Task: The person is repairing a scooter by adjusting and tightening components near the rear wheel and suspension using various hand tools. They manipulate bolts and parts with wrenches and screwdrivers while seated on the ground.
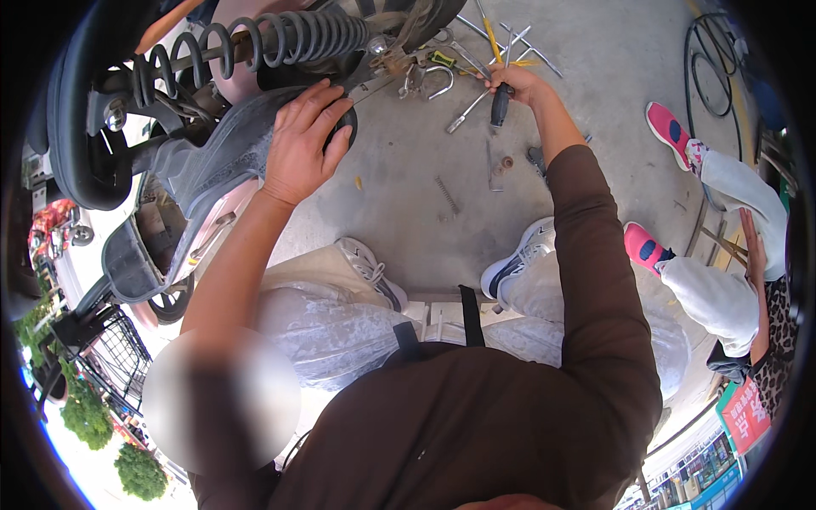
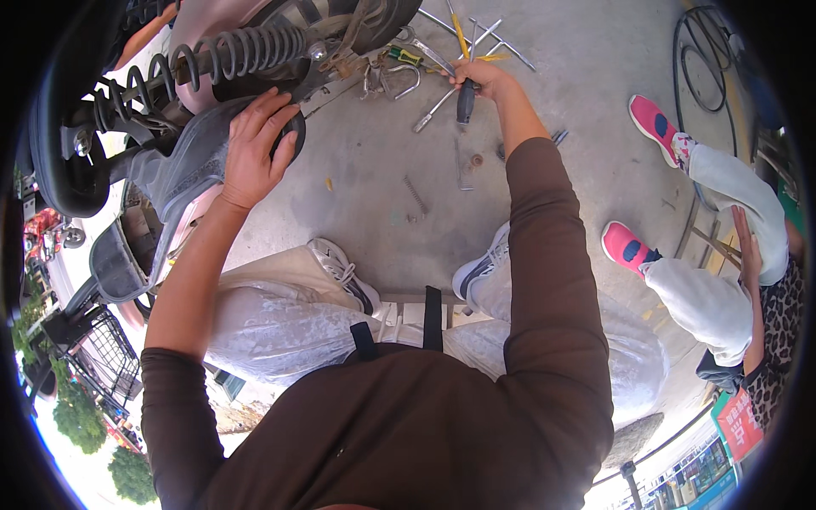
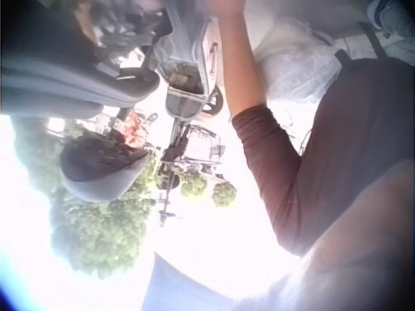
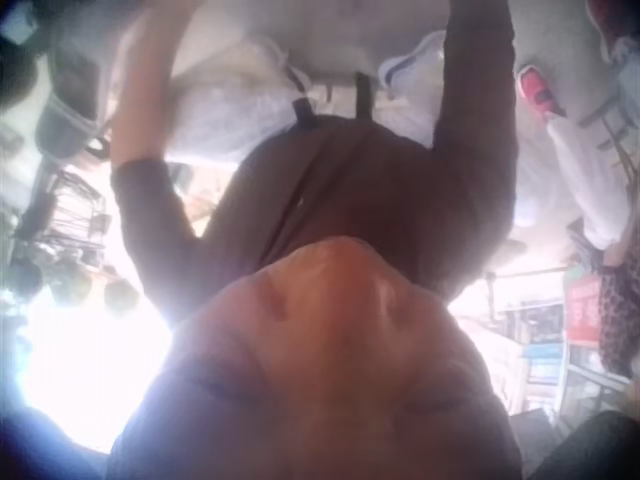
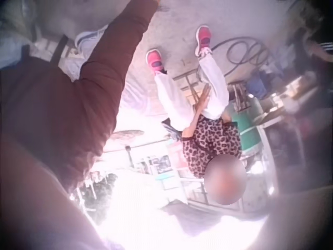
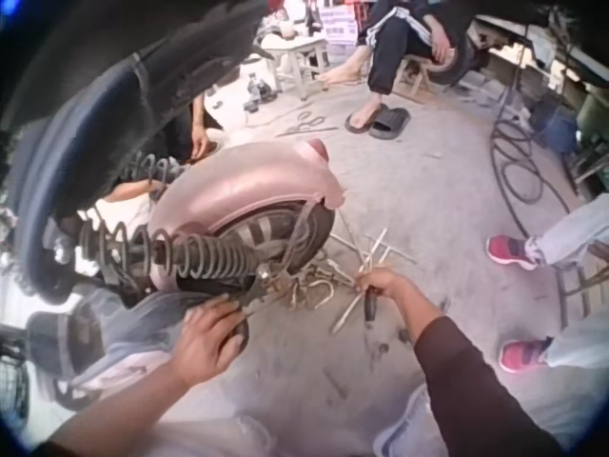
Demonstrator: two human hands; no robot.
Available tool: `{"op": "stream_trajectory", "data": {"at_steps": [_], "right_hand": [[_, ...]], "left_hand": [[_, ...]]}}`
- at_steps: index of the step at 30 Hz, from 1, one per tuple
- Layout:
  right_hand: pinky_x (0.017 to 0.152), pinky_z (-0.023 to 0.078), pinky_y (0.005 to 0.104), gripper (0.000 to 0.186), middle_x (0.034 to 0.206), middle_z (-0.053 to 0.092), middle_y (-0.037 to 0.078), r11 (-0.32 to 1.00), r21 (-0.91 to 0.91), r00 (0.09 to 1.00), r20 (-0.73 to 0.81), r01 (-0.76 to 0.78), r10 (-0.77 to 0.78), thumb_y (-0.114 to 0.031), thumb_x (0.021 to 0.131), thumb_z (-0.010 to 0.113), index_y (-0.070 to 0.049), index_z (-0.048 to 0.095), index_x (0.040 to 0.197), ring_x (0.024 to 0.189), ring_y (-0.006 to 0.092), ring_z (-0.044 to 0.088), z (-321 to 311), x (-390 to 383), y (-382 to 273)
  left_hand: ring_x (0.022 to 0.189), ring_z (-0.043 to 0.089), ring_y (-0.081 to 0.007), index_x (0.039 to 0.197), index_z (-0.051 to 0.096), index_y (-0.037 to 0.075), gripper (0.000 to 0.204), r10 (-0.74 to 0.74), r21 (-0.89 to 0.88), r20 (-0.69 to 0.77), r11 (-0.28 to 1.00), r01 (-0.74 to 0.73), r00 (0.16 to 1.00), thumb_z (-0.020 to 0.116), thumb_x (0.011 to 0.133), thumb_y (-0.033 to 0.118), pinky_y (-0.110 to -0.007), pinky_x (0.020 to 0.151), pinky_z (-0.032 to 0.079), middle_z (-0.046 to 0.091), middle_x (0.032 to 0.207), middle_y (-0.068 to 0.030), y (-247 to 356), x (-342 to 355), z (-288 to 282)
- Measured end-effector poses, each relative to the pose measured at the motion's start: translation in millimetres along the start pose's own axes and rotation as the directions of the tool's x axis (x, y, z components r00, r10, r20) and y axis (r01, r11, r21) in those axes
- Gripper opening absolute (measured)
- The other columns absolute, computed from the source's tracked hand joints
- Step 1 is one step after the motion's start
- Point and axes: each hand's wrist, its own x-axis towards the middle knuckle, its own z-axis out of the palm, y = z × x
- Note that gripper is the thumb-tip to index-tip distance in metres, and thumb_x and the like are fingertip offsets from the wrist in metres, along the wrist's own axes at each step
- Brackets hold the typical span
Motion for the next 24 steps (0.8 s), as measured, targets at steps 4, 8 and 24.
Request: {"op": "stream_trajectory", "data": {"at_steps": [4,8,24], "right_hand": [[0.056,0.049,0.024,0.03,0.076,0.06,0.001,0.985,0.174,0.999,-0.046,-0.001,0.009,-0.002,0.072,0.056,-0.005,0.06,0.101,0.063,0.0111,0.058,-13,-11,-1],[0.055,0.05,0.0311,0.016,0.077,0.062,0.004,0.858,0.5,0.952,-0.304,0.121,0.043,-0.004,0.075,0.056,-0.005,0.059,0.091,0.063,0.0146,0.06,-10,22,2],[0.055,0.049,0.0319,0.015,0.072,0.061,0.008,0.791,-0.46,0.421,-0.674,0.402,-0.606,-0.009,0.084,0.049,-0.001,0.061,0.087,0.062,0.0156,0.062,47,46,9]], "left_hand": [[0.118,0.047,-0.0257,0.108,0.06,0.008,0.029,-0.008,-0.007,-0.001,1.0,0.008,1.0,0.059,0.081,0.018,-0.038,0.094,0.035,0.055,0.117,-0.0077,1,0,0],[0.118,0.047,-0.0268,0.109,0.06,0.007,0.029,0.004,-0.007,0.013,1.0,-0.004,1.0,0.058,0.081,0.017,-0.038,0.095,0.035,0.054,0.118,-0.0081,4,5,-2],[0.118,0.047,-0.026,0.107,0.059,0.007,0.03,0.027,-0.039,-0.022,0.999,-0.028,0.999,0.059,0.081,0.02,-0.038,0.095,0.036,0.054,0.117,-0.0084,0,1,0]]}}
